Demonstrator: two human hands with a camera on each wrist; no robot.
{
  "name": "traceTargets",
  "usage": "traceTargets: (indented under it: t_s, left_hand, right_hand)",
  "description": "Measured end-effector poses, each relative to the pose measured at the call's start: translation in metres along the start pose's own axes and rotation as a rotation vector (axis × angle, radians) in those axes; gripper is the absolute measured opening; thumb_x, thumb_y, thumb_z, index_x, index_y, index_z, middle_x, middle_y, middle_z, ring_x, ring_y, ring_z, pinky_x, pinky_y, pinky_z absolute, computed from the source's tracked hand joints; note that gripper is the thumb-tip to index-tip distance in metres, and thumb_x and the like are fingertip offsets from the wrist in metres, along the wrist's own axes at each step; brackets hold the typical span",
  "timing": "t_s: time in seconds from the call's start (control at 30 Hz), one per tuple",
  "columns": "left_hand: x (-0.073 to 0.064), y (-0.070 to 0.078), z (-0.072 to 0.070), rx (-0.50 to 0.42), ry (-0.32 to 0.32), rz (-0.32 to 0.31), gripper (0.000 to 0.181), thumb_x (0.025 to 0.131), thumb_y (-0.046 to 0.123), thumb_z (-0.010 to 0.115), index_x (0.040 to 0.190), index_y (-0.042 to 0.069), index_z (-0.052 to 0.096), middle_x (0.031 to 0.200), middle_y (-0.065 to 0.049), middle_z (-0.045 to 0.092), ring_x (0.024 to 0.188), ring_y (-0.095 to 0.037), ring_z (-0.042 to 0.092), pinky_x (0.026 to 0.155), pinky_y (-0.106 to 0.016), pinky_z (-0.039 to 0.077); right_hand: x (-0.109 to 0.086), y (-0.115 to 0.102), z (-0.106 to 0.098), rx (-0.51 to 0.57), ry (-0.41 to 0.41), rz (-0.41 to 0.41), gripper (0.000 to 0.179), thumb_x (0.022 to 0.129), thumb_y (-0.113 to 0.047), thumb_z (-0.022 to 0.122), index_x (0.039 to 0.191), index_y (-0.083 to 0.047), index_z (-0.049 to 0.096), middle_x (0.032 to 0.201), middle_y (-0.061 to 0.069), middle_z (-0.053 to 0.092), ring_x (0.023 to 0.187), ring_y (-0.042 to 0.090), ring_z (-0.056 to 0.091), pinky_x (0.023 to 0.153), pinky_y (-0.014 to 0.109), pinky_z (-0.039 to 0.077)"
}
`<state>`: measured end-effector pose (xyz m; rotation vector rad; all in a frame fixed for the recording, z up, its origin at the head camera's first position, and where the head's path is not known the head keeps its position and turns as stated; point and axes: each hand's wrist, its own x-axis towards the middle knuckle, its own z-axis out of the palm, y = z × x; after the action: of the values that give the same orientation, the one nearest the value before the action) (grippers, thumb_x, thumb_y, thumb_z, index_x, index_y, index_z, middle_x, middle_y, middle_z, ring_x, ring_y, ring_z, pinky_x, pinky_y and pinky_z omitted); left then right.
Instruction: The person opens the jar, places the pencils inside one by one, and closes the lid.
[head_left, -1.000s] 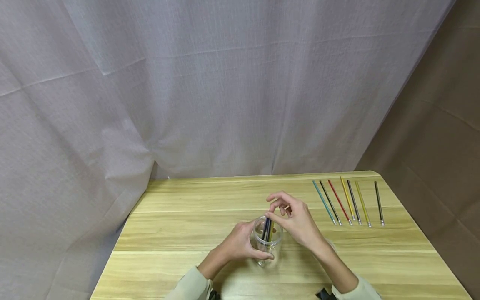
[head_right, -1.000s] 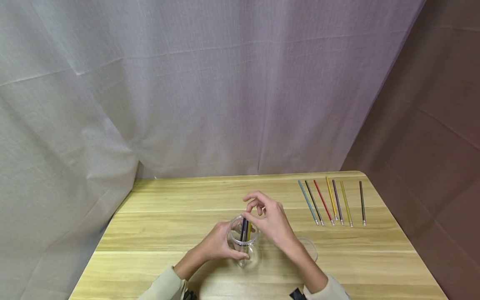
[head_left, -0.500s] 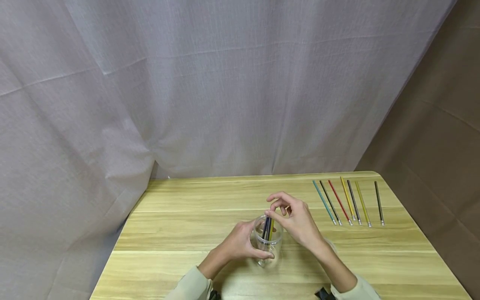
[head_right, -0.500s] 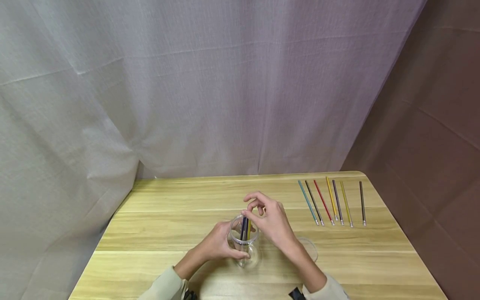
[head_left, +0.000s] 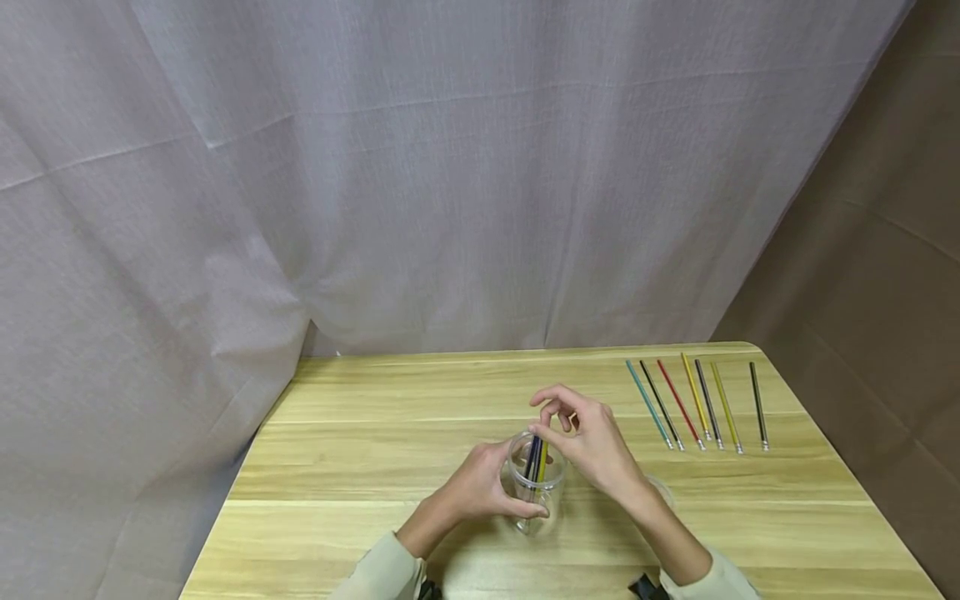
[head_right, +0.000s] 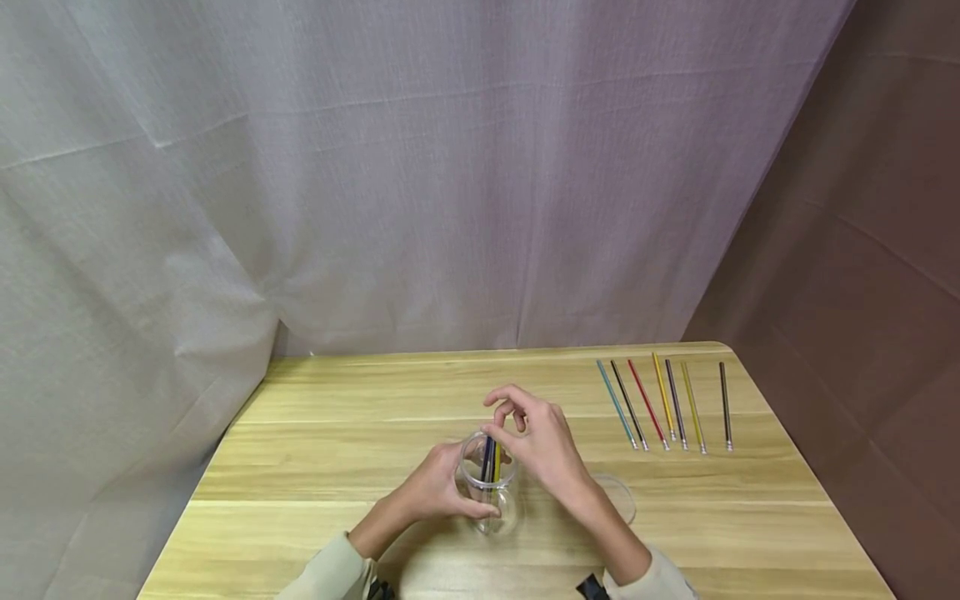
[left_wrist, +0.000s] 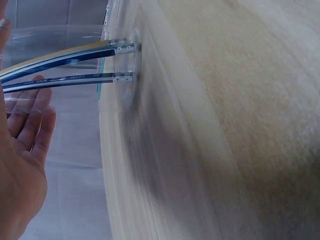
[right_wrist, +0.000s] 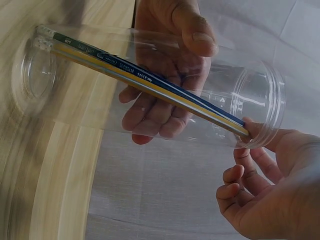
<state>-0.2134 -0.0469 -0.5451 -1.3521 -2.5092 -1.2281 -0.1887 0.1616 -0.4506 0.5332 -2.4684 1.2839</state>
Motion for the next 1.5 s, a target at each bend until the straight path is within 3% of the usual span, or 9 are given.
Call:
traceTargets:
  t_s: [0.4,0.97,1.17,1.5]
  left_hand:
    - [-0.001,-0.001,0.002,0.016,-0.001,0.007,0.098,0.073,0.038,0.099,0.155,0.015,0.050,0.111,-0.001,0.078,0.099,-0.007,0.071,0.091,-0.017,0.055]
    - [0.000,0.002,0.000,0.010,0.005,-0.028,0.089,0.071,0.042,0.100,0.144,0.012,0.059,0.111,0.001,0.077,0.100,-0.004,0.070,0.092,-0.018,0.055]
    - [-0.001,0.003,0.000,0.019,0.006,-0.039,0.089,0.071,0.044,0.099,0.143,0.011,0.059,0.114,0.002,0.077,0.102,-0.004,0.070,0.095,-0.021,0.055]
    - [-0.001,0.005,-0.001,0.039,-0.001,-0.055,0.090,0.071,0.045,0.099,0.143,0.011,0.059,0.112,0.002,0.077,0.102,-0.009,0.072,0.096,-0.023,0.055]
  right_hand:
    - [-0.001,0.000,-0.001,0.001,-0.018,0.007,0.035,0.082,-0.005,0.090,0.112,-0.014,0.074,0.079,-0.015,0.067,0.065,0.007,0.048,0.057,0.023,0.040]
    - [-0.001,0.012,-0.008,-0.011,0.056,0.002,0.029,0.084,-0.004,0.088,0.107,-0.014,0.075,0.078,-0.012,0.067,0.063,0.007,0.047,0.053,0.023,0.039]
    - [-0.002,0.031,-0.017,-0.018,0.096,0.065,0.024,0.086,-0.004,0.088,0.104,-0.016,0.076,0.077,-0.009,0.066,0.062,0.008,0.048,0.051,0.021,0.036]
    - [0.001,0.082,-0.042,-0.008,0.245,0.231,0.014,0.092,-0.006,0.084,0.102,-0.002,0.076,0.087,0.010,0.073,0.072,0.006,0.055,0.058,0.014,0.043]
